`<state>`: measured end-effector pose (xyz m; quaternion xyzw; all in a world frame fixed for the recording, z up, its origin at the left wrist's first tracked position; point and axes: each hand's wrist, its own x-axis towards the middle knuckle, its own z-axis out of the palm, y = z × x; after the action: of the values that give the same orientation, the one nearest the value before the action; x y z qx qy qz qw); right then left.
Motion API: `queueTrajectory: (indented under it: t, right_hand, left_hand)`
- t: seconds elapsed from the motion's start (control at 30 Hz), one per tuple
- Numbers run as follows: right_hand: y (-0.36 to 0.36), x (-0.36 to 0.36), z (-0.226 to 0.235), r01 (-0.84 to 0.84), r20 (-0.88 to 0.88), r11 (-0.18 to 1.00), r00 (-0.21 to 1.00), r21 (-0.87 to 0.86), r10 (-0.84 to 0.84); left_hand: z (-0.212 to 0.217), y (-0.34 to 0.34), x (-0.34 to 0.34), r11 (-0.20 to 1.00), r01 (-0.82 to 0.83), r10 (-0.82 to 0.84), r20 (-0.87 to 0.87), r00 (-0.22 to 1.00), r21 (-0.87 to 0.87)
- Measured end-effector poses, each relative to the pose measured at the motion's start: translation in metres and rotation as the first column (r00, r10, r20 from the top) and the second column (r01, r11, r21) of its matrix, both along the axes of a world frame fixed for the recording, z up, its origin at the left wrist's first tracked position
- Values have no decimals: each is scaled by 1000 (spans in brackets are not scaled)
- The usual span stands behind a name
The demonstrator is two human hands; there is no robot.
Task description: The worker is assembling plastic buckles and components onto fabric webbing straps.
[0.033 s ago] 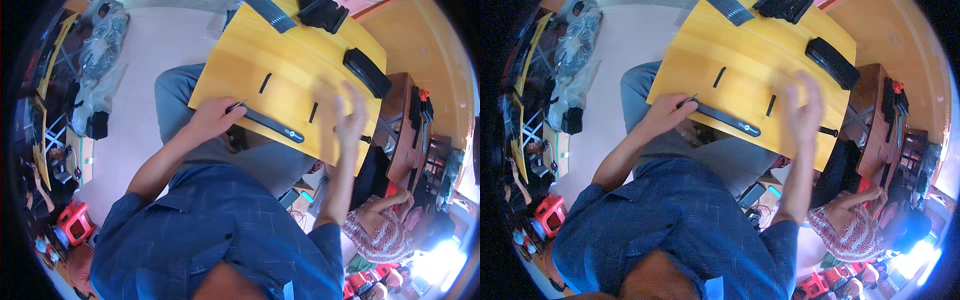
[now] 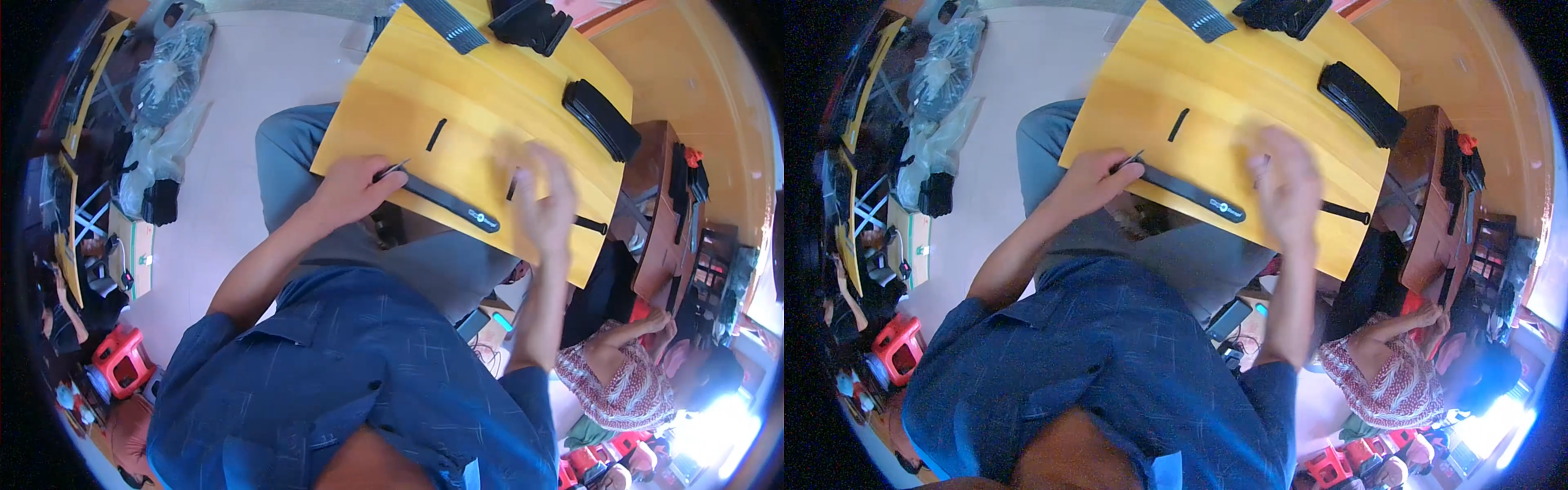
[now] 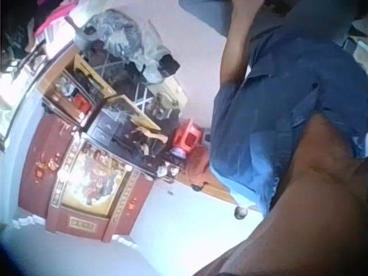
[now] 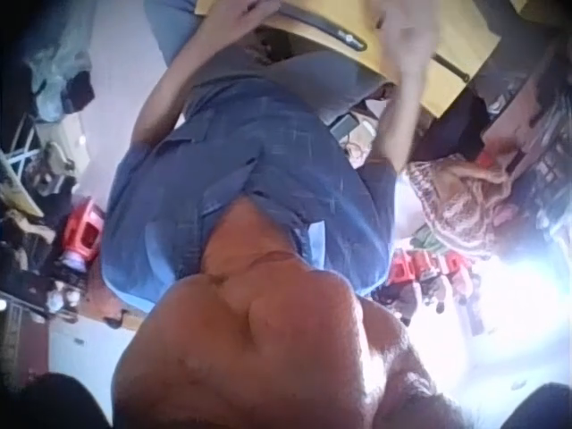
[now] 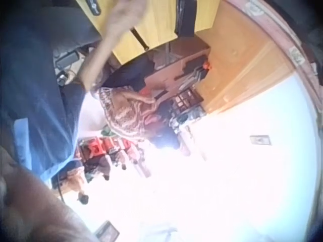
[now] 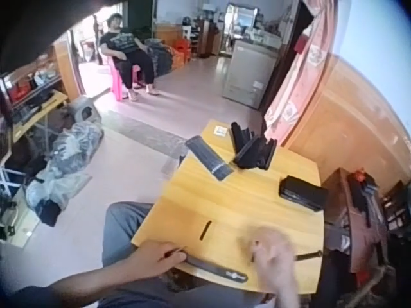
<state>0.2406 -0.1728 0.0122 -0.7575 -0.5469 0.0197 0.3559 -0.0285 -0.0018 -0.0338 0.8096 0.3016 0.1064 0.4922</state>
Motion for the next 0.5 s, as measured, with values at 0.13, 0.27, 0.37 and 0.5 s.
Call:
queueTrajectory:
  t: [0.13,0.27,0.37,0.5]
  right_hand:
    - [-6,-65,-23,-109,-89,994,990,-23,106]
    - [-11,-79,-40,-29,-144,997,989,-65,19]
    - [-10,-81,-43,-46,-22,998,999,-51,45]
    - [-14,-86,-40,42,-105,993,993,-112,-54]
  left_hand:
    - [1,0,8,995,-28,26,-16,1000,-95]
    - [-6,1,4,992,-80,82,17,997,-93]
    - [-6,3,7,998,-63,62,52,997,21]
    - [4,2,-2,993,-64,51,132,990,95]
